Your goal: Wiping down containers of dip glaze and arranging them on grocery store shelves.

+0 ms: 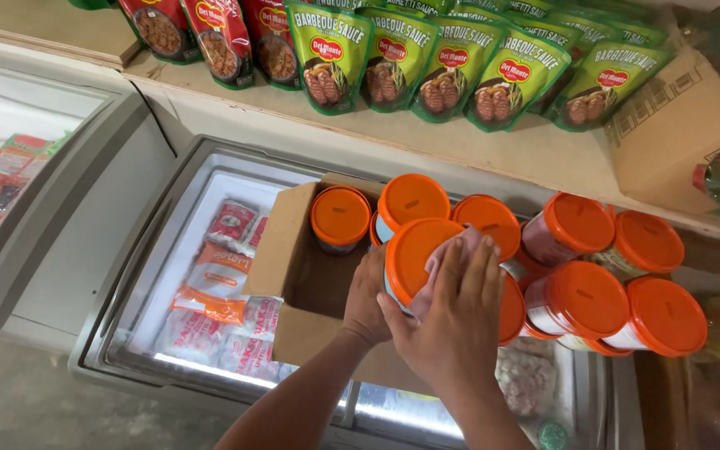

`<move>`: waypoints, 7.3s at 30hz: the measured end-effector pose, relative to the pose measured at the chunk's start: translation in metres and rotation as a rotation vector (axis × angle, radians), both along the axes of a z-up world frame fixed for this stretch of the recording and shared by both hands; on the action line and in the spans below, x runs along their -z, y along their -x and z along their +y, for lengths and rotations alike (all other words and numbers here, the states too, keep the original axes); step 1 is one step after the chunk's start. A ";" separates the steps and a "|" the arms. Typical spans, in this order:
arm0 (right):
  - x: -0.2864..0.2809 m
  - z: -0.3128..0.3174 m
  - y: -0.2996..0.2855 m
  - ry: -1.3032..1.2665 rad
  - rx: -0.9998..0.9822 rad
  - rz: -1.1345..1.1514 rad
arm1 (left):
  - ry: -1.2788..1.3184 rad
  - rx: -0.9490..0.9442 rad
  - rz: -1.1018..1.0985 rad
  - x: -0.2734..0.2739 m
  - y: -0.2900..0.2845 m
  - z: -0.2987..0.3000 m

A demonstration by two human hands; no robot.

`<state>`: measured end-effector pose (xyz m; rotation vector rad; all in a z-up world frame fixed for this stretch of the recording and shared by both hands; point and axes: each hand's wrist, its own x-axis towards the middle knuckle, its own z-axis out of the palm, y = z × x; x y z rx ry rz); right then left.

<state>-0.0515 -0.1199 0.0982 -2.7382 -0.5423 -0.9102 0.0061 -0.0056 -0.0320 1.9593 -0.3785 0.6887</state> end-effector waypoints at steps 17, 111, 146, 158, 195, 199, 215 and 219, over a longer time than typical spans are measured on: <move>0.009 0.019 -0.008 -0.082 -0.104 0.040 | -0.009 -0.035 -0.035 0.011 -0.002 0.002; 0.006 -0.006 -0.048 -0.831 -0.025 0.039 | 0.677 -0.063 -0.160 -0.022 0.080 -0.061; 0.040 -0.060 -0.118 -1.890 -0.737 1.069 | -0.278 0.045 0.103 -0.131 -0.054 0.004; 0.122 0.033 0.020 -1.569 -0.209 0.139 | -0.311 0.009 0.208 -0.129 -0.066 0.003; 0.114 0.053 0.051 -1.174 -0.096 0.064 | 0.082 0.401 0.016 -0.066 0.009 0.038; 0.157 0.052 0.072 -1.030 -0.221 0.085 | 0.031 0.420 -0.018 -0.064 0.012 0.043; 0.055 0.014 0.055 -2.135 -0.692 0.390 | 0.770 0.334 0.150 -0.131 0.042 -0.026; 0.042 0.013 0.043 -2.158 -0.884 0.437 | 0.857 0.336 0.254 -0.146 0.053 -0.035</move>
